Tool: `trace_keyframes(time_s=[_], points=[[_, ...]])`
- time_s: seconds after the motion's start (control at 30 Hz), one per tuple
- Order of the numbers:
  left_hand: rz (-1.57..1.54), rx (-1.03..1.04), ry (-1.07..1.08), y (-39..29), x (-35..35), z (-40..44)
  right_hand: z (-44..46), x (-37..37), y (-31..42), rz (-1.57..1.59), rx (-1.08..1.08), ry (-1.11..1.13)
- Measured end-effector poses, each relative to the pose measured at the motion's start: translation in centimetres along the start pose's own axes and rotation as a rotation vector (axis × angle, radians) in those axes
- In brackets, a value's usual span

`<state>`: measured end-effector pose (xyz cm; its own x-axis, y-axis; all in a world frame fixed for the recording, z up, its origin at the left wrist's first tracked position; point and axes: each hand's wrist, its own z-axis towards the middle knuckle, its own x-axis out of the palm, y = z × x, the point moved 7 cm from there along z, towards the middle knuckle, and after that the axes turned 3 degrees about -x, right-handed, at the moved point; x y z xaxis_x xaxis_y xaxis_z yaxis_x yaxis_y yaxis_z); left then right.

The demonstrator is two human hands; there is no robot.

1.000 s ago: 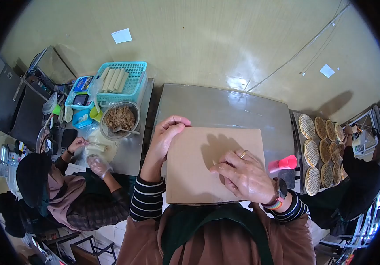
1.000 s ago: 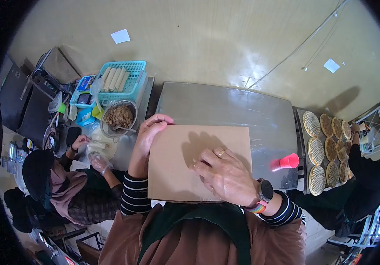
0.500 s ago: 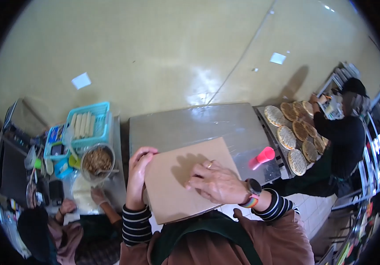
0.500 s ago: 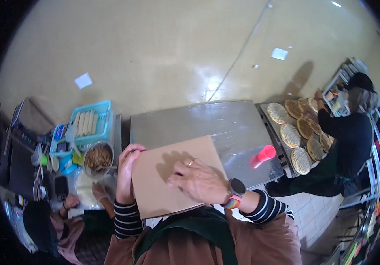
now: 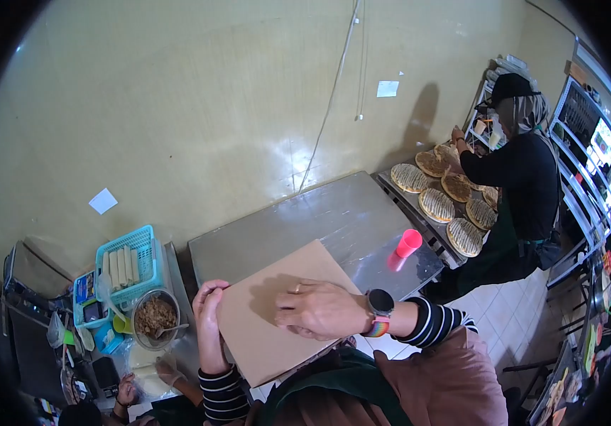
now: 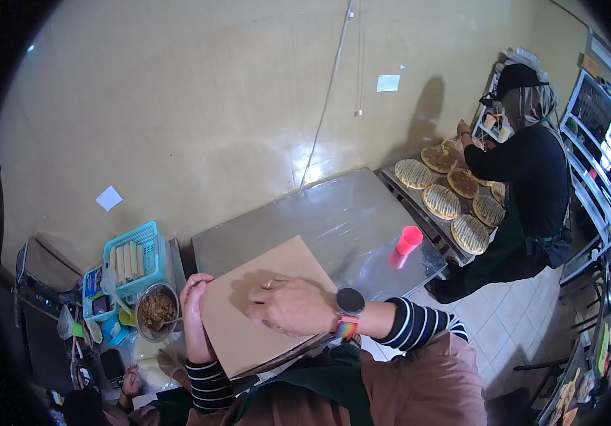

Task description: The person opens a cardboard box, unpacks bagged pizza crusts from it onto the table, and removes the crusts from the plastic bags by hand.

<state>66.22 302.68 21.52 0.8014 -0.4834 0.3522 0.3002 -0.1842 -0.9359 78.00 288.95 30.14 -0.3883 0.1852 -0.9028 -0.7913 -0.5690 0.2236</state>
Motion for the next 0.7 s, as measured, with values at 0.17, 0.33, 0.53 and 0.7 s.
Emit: trace_keyframes(time_s=[0.17, 0.33, 0.53, 0.7], points=[[0.006, -0.015, -0.064, 0.0, -0.1, -0.5, 1.4, 1.5, 0.0, -0.075, -0.084, 0.131], [0.106, 0.009, -0.003, 0.1, -1.0, 0.1, 2.6, 2.6, 0.2, -0.105, -0.166, 0.191], [0.304, 0.007, -0.031, -1.2, -0.4, -0.6, 0.5, 1.9, 0.0, 0.087, -0.417, 0.173], [0.864, 0.226, -0.231, -3.8, -0.5, -1.8, -1.7, 0.4, -1.5, 0.111, -0.42, 0.096]])
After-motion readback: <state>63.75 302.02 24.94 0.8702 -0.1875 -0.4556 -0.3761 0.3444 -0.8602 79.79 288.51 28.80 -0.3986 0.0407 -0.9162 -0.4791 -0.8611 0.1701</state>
